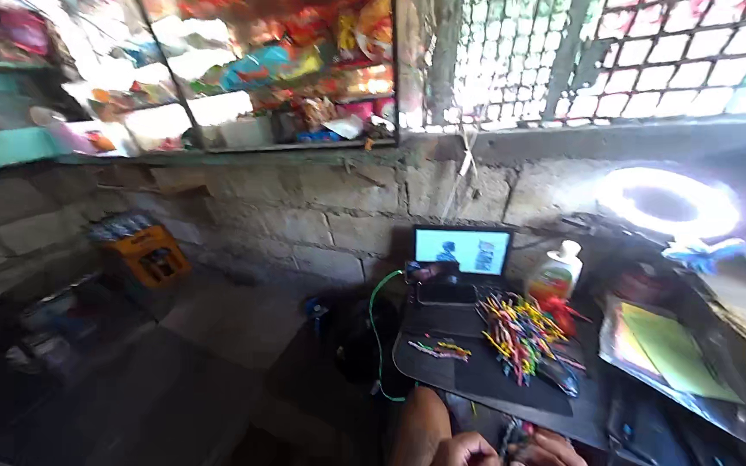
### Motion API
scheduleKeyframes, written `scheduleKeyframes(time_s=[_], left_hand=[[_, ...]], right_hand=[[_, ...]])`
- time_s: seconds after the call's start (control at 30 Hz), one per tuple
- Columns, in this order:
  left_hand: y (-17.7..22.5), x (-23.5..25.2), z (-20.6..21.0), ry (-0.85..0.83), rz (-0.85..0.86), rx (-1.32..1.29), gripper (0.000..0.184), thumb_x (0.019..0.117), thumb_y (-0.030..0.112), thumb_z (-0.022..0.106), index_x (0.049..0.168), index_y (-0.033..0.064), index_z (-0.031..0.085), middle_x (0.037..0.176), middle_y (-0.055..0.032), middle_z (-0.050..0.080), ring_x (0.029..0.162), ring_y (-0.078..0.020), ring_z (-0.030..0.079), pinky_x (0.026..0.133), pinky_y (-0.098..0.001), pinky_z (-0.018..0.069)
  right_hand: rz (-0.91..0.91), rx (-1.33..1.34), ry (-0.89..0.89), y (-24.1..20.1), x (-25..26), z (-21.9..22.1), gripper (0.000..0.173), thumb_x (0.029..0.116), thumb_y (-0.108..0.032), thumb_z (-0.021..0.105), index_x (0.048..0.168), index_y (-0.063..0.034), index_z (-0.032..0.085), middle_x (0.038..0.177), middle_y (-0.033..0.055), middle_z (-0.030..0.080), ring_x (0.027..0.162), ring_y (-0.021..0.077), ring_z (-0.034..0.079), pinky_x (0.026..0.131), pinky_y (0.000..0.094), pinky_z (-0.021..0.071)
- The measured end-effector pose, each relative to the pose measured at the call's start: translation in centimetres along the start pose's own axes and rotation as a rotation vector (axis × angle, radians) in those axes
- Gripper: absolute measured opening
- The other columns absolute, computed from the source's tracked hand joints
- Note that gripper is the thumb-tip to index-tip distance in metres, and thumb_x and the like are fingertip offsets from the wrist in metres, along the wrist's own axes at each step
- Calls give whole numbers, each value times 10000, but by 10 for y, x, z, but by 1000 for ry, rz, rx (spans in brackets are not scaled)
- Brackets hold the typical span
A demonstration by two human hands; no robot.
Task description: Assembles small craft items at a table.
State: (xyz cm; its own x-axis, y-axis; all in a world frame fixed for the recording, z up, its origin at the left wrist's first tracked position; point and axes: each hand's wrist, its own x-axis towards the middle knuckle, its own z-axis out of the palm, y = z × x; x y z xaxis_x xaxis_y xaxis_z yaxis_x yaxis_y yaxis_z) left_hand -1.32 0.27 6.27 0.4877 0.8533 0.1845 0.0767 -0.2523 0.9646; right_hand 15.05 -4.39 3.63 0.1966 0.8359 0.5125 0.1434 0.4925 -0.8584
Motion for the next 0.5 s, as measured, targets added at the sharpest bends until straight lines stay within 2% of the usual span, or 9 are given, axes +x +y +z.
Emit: scheduleKeyframes(time_s=[0.07,0.1,0.13,0.2,0.23,0.3,0.33,0.4,0.5], left_hand=[[-10,0,-8,-137,-143,-177,182,984,82,583,1016,-69,678,876,-48,668,793,-33,606,774,-240,517],[-13,-2,-10,-197,-165,-226,178,981,94,582,1014,-54,675,872,-21,661,785,-16,597,768,-229,512],[-17,-3,-12,-234,-142,-234,169,976,98,587,997,-44,675,871,-8,657,787,-7,595,763,-217,510],[-22,-2,-13,-226,39,-98,160,960,67,604,955,-70,687,875,-71,651,809,-52,606,756,-206,509],[-26,-1,-12,-184,175,43,140,935,47,626,921,-71,700,856,-120,662,820,-118,633,766,-231,522],[-36,-1,-9,-99,391,312,91,878,58,667,870,-16,719,834,-137,689,849,-229,669,815,-322,532],[-40,-1,-9,-92,413,357,88,878,68,672,874,-5,722,845,-135,693,861,-245,670,831,-337,533],[-42,-2,-10,-143,312,254,118,924,60,654,930,-43,712,889,-158,687,886,-224,664,847,-307,538],[-40,2,-15,-237,0,-151,184,993,55,587,1032,-101,677,940,-109,663,845,-72,621,787,-209,523]], right_hand=[[-72,-124,-99,-3,-6,-4,482,1011,-146,641,1451,-185,445,1181,-72,705,1097,39,669,1003,297,554],[-101,-262,-120,-5,-8,-5,468,1022,-182,628,1450,-140,444,1148,-16,720,1079,69,680,1005,317,546],[-131,-413,-109,-6,-9,-6,431,1018,-217,632,1402,-70,501,1051,60,749,980,147,703,950,391,543],[-118,-627,-82,-7,-6,-4,400,1000,-243,641,1314,1,603,865,105,747,753,215,682,820,480,506],[-50,-645,-76,-8,-5,0,409,975,-208,663,1301,35,627,819,108,739,679,220,656,777,497,494],[175,-529,-98,-11,-3,4,440,953,-129,672,1335,74,596,778,89,712,630,180,626,726,456,516],[299,-404,-111,-11,-1,2,447,955,-97,651,1358,77,566,780,60,696,631,122,620,690,365,545],[515,-31,-118,-9,1,-6,404,989,-19,532,1387,34,495,822,-16,697,675,43,655,663,254,578],[661,335,-69,3,5,-19,332,1028,-29,365,1331,-116,469,833,-45,744,696,45,684,648,220,555]])
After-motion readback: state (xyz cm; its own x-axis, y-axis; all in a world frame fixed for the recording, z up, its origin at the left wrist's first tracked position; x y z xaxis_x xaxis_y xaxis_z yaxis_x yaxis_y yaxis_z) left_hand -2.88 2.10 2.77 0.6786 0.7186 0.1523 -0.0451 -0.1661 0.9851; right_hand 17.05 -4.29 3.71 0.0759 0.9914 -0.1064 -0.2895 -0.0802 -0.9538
